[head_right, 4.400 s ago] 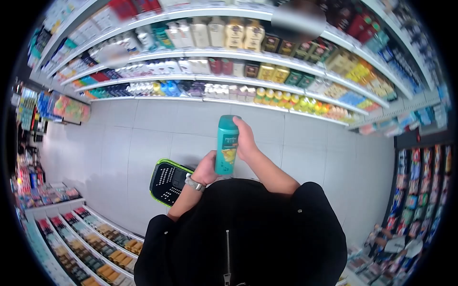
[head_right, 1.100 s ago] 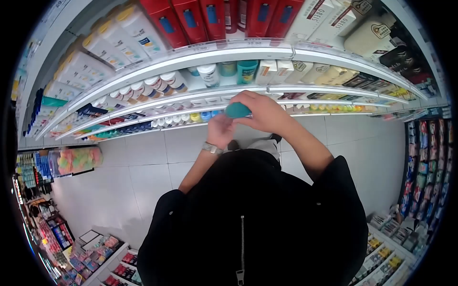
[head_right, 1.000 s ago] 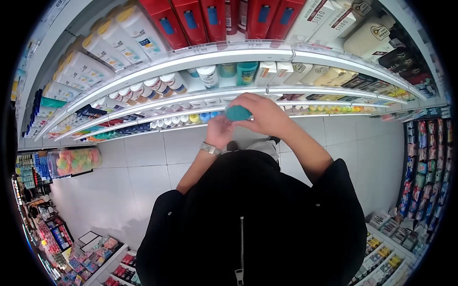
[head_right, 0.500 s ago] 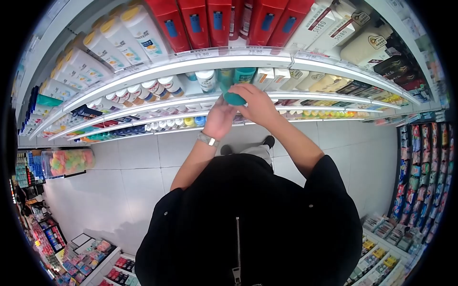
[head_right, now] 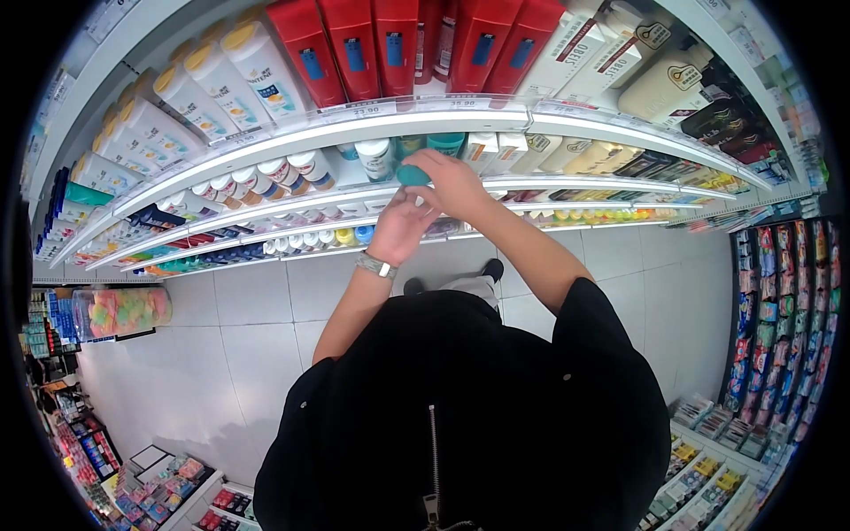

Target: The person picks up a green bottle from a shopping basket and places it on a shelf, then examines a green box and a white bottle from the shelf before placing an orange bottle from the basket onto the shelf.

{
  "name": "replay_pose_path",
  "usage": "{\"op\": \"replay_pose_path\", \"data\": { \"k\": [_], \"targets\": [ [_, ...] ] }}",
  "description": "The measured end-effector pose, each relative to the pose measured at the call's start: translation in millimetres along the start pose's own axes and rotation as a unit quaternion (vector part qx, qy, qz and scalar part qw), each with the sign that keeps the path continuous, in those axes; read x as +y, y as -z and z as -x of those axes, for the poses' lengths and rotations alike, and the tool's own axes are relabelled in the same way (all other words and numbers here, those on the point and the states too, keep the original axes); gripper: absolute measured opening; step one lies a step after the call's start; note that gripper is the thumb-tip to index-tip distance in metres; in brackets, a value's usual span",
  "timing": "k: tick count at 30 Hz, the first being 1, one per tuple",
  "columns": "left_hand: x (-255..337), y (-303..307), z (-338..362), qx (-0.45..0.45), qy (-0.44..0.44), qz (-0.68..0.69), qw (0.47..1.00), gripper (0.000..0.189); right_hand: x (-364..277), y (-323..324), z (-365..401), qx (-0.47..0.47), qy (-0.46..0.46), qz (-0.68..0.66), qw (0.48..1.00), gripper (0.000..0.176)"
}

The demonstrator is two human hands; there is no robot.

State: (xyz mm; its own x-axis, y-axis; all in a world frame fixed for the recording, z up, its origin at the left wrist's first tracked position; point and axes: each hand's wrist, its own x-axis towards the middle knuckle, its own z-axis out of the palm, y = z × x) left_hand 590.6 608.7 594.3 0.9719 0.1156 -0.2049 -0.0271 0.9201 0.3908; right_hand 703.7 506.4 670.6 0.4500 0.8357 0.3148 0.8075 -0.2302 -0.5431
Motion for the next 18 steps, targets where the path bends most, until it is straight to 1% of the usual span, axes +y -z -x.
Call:
{"op": "replay_pose_path", "data": {
  "k": [3, 5, 8, 12, 14, 15, 18],
  "targets": [
    [2, -9, 2, -0.005, -0.007, -0.023, 1.000, 0.067, 3, -3, -4, -0.006, -0.012, -0.001, 1.000, 0.041],
    [2, -8, 1, -0.009, -0.006, -0.036, 0.999, 0.069, 9, -6, -7, -0.015, -0.018, 0.005, 1.000, 0.044],
    [3, -13, 3, 0.002, -0.003, -0.040, 0.999, 0.070, 13, -8, -12, -0.024, -0.036, 0.008, 0.999, 0.045],
    [5, -13, 3, -0.009, 0.003, -0.033, 0.999, 0.077, 8, -6, -19, -0.040, -0.048, 0.005, 0.998, 0.046],
    [6, -13, 3, -0.024, 0.001, -0.030, 0.999, 0.077, 8, -10, -22, -0.012, -0.052, 0.014, 0.998, 0.045],
    [6, -12, 4, -0.017, 0.003, -0.029, 0.999, 0.075, 8, -13, -23, 0.001, -0.054, 0.018, 0.998, 0.045],
    [5, -11, 4, -0.001, 0.007, -0.021, 1.000, 0.070, 14, -22, -28, 0.037, -0.019, 0.161, 0.986, 0.046]
  ]
}}
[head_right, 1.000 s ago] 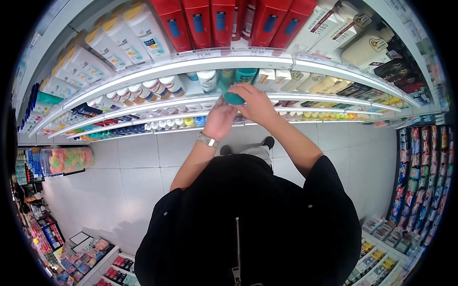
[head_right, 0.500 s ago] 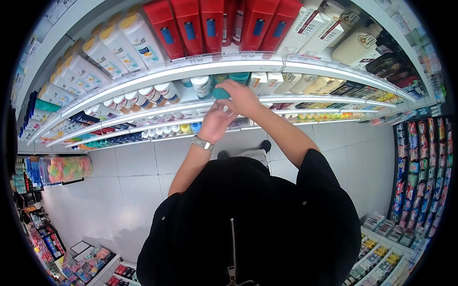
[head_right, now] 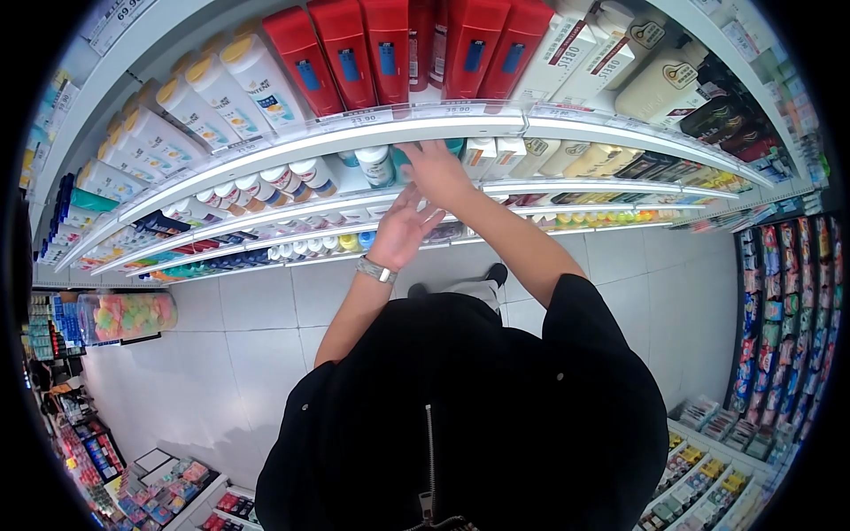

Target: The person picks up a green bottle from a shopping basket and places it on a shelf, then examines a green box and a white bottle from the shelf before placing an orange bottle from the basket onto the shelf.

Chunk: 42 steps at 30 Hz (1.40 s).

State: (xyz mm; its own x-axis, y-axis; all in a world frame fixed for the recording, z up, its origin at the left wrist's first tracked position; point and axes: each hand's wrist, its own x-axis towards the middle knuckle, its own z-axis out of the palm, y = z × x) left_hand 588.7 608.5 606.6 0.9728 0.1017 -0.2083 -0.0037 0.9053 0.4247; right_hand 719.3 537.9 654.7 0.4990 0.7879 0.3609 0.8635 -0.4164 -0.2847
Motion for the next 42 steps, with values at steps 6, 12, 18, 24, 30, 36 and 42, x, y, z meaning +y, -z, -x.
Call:
{"op": "replay_pose_path", "data": {
  "k": [6, 12, 18, 24, 30, 36, 42],
  "targets": [
    [1, 3, 2, 0.000, 0.008, 0.008, 1.000, 0.058, 1, -7, -4, 0.027, 0.018, 0.034, 0.999, 0.046],
    [2, 1, 5, 0.009, 0.021, -0.012, 1.000, 0.053, 4, -12, -16, 0.027, -0.003, 0.059, 0.998, 0.037],
    [0, 4, 8, 0.033, 0.031, -0.007, 0.999, 0.050, 9, -16, -31, 0.045, -0.021, 0.062, 0.997, 0.028],
    [-2, 11, 11, 0.041, 0.034, -0.008, 0.999, 0.051, 14, -14, -38, 0.006, -0.055, 0.024, 0.998, 0.033],
    [-5, 20, 14, 0.058, 0.044, -0.002, 0.997, 0.054, 16, -4, -35, -0.029, -0.071, 0.013, 0.997, 0.031],
    [-8, 29, 25, 0.079, 0.054, -0.035, 0.995, 0.058, 37, 12, -26, -0.039, -0.050, -0.011, 0.998, 0.037],
    [-12, 37, 31, 0.107, 0.056, -0.078, 0.990, 0.052, 62, 23, -21, -0.071, -0.047, -0.020, 0.996, 0.045]
  ]
}}
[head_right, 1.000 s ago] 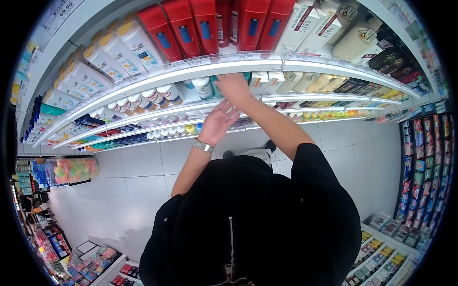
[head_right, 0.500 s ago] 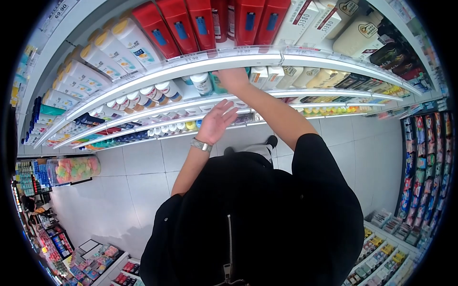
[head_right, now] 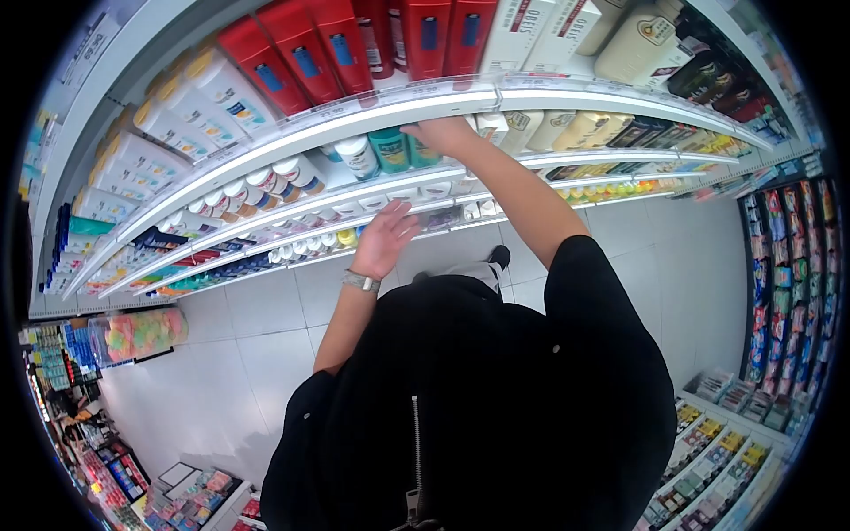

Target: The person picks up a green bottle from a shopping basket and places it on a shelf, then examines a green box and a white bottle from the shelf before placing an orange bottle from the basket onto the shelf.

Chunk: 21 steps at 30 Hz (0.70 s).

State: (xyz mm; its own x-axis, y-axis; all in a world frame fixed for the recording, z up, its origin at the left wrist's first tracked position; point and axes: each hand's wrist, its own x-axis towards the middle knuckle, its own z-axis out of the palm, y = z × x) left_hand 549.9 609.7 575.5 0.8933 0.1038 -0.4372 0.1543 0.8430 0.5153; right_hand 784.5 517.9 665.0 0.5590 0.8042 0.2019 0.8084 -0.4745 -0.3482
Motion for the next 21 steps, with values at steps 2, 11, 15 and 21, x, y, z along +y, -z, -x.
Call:
{"op": "replay_pose_path", "data": {
  "k": [2, 11, 15, 21],
  "targets": [
    [-3, 9, -3, -0.012, 0.000, 0.013, 1.000, 0.051, -3, 7, -1, -0.013, 0.006, 0.027, 1.000, 0.048],
    [-7, 21, -5, -0.009, -0.011, 0.013, 1.000, 0.045, 3, 9, 3, -0.007, -0.022, 0.071, 0.997, 0.054],
    [-6, 23, -3, -0.003, -0.016, 0.016, 1.000, 0.044, 12, 1, 3, 0.008, -0.038, 0.046, 0.998, 0.057],
    [-11, 31, -10, 0.005, -0.014, 0.025, 1.000, 0.047, 13, 2, 2, 0.027, -0.034, 0.041, 0.998, 0.057]
  ]
}}
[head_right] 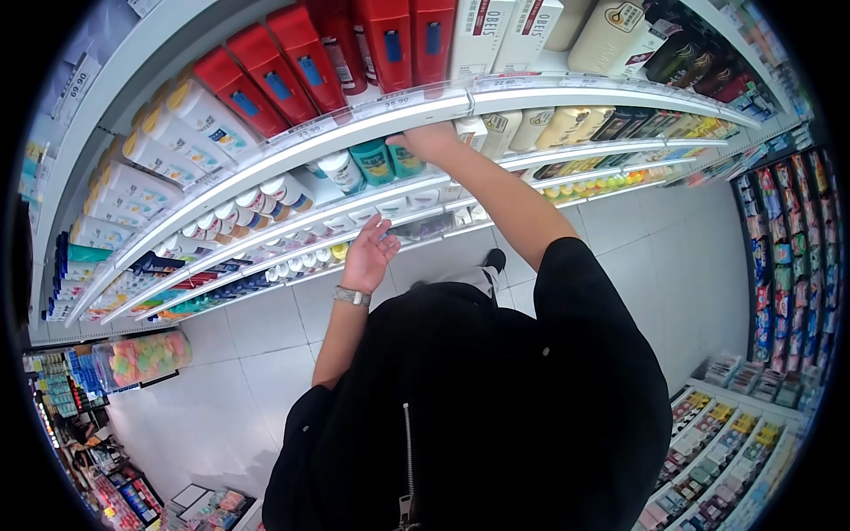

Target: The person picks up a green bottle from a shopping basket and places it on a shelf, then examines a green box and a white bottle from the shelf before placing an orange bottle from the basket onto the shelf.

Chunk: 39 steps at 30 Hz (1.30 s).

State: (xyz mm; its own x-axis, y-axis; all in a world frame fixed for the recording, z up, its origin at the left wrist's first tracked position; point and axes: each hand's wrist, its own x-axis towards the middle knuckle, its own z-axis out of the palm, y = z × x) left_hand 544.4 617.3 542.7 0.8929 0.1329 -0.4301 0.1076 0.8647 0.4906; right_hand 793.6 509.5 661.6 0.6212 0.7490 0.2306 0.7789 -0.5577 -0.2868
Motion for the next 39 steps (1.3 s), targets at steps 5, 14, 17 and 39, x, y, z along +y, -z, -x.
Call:
{"op": "replay_pose_path", "data": {
  "k": [5, 14, 17, 39],
  "targets": [
    [-2, -2, 0, 0.003, 0.006, 0.000, 1.000, 0.045, -5, 2, 4, 0.008, -0.012, -0.013, 1.000, 0.055],
    [4, 39, -2, 0.027, 0.052, 0.156, 0.986, 0.028, -36, -10, 63, 0.141, 0.026, 0.041, 0.989, 0.049],
    [0, 68, 5, 0.053, 0.048, 0.206, 0.976, 0.025, -37, -27, 113, 0.156, 0.003, -0.004, 0.988, 0.049],
    [-120, 270, 17, 0.121, 0.476, -0.304, 0.816, 0.020, 55, -99, 521, -0.165, -0.616, -0.037, 0.769, 0.025]
  ]
}}
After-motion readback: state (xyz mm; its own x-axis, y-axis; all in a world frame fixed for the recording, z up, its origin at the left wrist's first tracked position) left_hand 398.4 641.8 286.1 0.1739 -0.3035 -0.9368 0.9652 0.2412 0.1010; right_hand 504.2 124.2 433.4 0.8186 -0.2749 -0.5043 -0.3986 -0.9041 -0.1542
